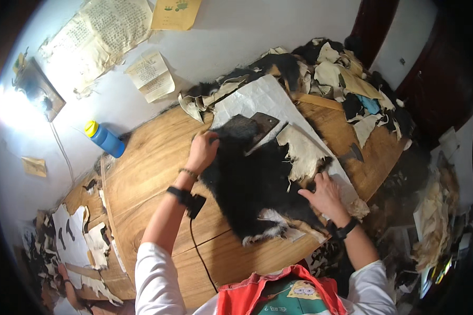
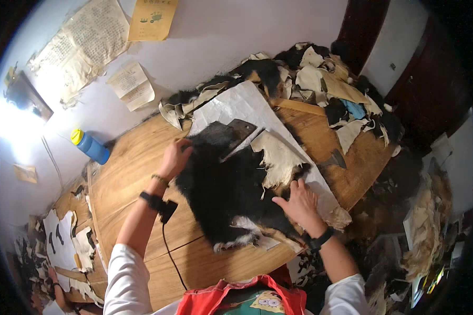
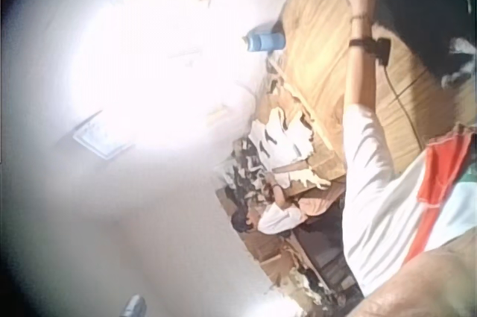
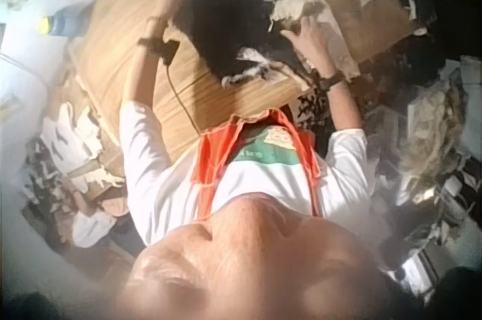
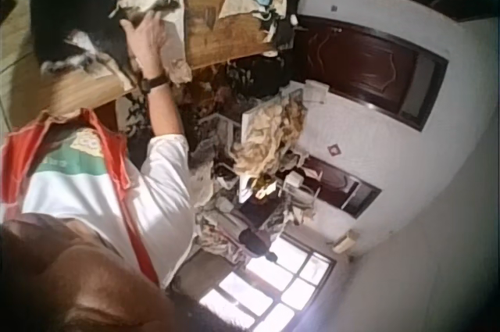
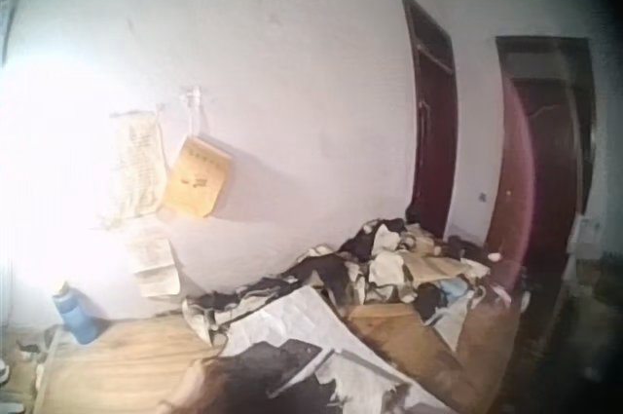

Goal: Cutting and trimming fur-lined leather panels to fit paper patterns on a workshop table.

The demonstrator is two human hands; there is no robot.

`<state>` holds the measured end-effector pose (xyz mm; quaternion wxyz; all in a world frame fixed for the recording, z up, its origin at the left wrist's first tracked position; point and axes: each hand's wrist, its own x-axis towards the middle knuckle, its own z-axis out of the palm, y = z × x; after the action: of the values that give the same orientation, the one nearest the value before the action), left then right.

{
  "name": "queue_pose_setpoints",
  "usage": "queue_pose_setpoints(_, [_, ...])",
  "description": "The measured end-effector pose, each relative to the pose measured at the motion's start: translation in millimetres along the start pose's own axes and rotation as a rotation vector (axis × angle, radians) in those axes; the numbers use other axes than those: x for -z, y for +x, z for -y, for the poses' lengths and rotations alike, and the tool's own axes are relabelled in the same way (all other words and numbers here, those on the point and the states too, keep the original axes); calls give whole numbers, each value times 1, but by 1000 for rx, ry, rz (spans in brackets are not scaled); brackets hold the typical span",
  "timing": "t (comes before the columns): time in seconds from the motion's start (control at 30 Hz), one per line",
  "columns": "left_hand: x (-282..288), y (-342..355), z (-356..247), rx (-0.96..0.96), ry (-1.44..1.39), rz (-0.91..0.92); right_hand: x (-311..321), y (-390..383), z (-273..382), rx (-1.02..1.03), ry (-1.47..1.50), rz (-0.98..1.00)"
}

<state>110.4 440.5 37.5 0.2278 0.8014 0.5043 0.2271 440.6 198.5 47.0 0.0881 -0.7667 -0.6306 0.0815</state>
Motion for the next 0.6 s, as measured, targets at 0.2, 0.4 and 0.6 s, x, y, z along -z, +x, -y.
queue_pose_setpoints(0.2, [-47, 66, 42, 111, 244, 110, -22, -4, 14, -74, 28, 4])
queue_pose_setpoints(0.4, [-46, 63, 19, 134, 344, 100, -25, 0, 4, -35, 225, -26])
queue_pose_setpoints(0.6, [-50, 74, 35, 262, 271, 150, -20, 9, 30, -341, 1194, 13])
